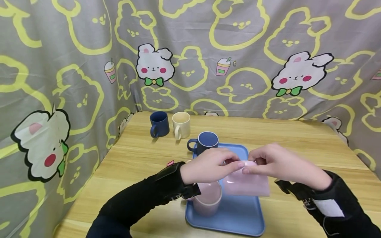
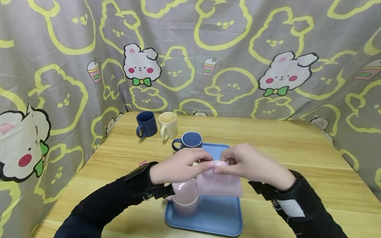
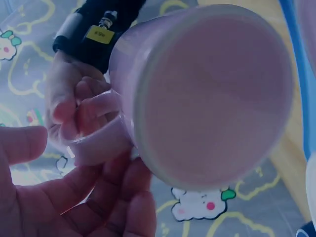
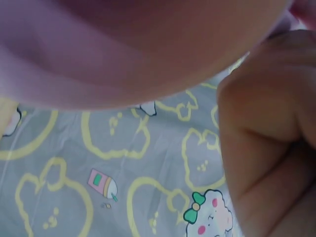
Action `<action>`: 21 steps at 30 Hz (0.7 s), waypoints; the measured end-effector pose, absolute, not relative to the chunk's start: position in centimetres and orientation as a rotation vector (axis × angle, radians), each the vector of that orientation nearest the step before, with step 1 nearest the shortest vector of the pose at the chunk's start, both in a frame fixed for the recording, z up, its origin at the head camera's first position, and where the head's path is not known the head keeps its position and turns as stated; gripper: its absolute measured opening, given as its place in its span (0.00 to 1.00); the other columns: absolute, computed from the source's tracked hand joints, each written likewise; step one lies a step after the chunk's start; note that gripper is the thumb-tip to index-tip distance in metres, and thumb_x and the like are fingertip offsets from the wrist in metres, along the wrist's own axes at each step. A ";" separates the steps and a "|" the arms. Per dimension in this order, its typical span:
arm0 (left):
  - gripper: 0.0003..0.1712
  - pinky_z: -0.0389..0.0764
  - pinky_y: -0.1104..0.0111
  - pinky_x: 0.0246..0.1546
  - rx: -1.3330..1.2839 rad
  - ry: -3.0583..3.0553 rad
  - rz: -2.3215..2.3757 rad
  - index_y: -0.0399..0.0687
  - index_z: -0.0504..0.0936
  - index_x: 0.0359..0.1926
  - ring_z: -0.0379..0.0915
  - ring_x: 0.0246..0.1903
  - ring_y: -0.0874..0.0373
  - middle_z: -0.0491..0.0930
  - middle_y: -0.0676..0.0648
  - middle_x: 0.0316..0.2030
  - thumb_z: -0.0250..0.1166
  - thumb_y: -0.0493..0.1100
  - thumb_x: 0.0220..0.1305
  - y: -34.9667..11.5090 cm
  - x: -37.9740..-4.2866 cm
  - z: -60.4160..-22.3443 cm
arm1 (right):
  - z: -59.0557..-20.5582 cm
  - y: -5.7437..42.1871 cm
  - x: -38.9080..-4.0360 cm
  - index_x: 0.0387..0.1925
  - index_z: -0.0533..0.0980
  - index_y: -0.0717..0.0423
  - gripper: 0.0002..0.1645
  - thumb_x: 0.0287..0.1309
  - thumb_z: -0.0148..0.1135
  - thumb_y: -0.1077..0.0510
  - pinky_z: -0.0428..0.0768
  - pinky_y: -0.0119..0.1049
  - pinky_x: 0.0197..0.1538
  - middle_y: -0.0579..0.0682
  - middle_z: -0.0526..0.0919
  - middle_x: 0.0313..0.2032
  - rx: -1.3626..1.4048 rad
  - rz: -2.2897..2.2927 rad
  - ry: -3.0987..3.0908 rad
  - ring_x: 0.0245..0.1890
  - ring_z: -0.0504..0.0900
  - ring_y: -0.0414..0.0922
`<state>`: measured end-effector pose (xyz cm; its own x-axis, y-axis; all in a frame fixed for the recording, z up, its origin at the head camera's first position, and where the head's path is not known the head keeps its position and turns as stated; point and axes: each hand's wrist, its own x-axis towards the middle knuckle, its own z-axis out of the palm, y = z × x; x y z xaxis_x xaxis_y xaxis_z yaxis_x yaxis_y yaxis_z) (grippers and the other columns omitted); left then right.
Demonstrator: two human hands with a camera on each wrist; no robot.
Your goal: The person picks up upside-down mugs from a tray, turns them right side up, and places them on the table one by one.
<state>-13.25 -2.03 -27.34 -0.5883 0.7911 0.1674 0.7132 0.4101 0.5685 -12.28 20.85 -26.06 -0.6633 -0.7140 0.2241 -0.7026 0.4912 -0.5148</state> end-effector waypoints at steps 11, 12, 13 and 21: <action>0.20 0.63 0.76 0.22 1.171 2.441 0.996 0.51 0.77 0.26 0.66 0.21 0.65 0.69 0.56 0.18 0.52 0.52 0.74 -0.5 -13.4 -26.7 | -26.5 19.6 -12.3 0.21 0.77 0.47 0.12 0.52 0.73 0.58 0.60 0.26 0.19 0.30 0.61 0.17 -1.239 -0.936 2.716 0.17 0.60 0.29; 0.20 0.63 0.76 0.22 1.152 2.449 0.985 0.51 0.77 0.25 0.66 0.20 0.65 0.68 0.56 0.18 0.52 0.53 0.74 -0.4 -13.4 -26.6 | -26.5 19.5 -12.3 0.21 0.77 0.47 0.11 0.52 0.73 0.58 0.61 0.26 0.20 0.30 0.62 0.17 -1.229 -0.938 2.728 0.17 0.61 0.29; 0.21 0.61 0.76 0.21 1.134 2.453 0.976 0.51 0.76 0.24 0.65 0.19 0.64 0.66 0.56 0.17 0.52 0.53 0.74 -0.4 -13.4 -26.5 | -26.5 19.5 -12.2 0.22 0.78 0.47 0.11 0.52 0.73 0.59 0.61 0.27 0.20 0.30 0.63 0.17 -1.223 -0.941 2.741 0.17 0.61 0.29; 0.23 0.56 0.75 0.18 1.145 2.507 0.856 0.51 0.71 0.20 0.61 0.17 0.63 0.61 0.55 0.15 0.53 0.53 0.73 -0.3 -13.8 -24.9 | -27.0 19.1 -12.0 0.16 0.73 0.44 0.19 0.46 0.74 0.66 0.57 0.24 0.17 0.28 0.59 0.15 -1.289 -1.033 2.896 0.15 0.56 0.27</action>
<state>-13.77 -0.25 -24.88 -0.6579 0.7530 0.0116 0.6028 0.5174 0.6074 -11.97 19.15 -26.97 -0.6854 -0.6064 0.4032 -0.7246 0.5136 -0.4594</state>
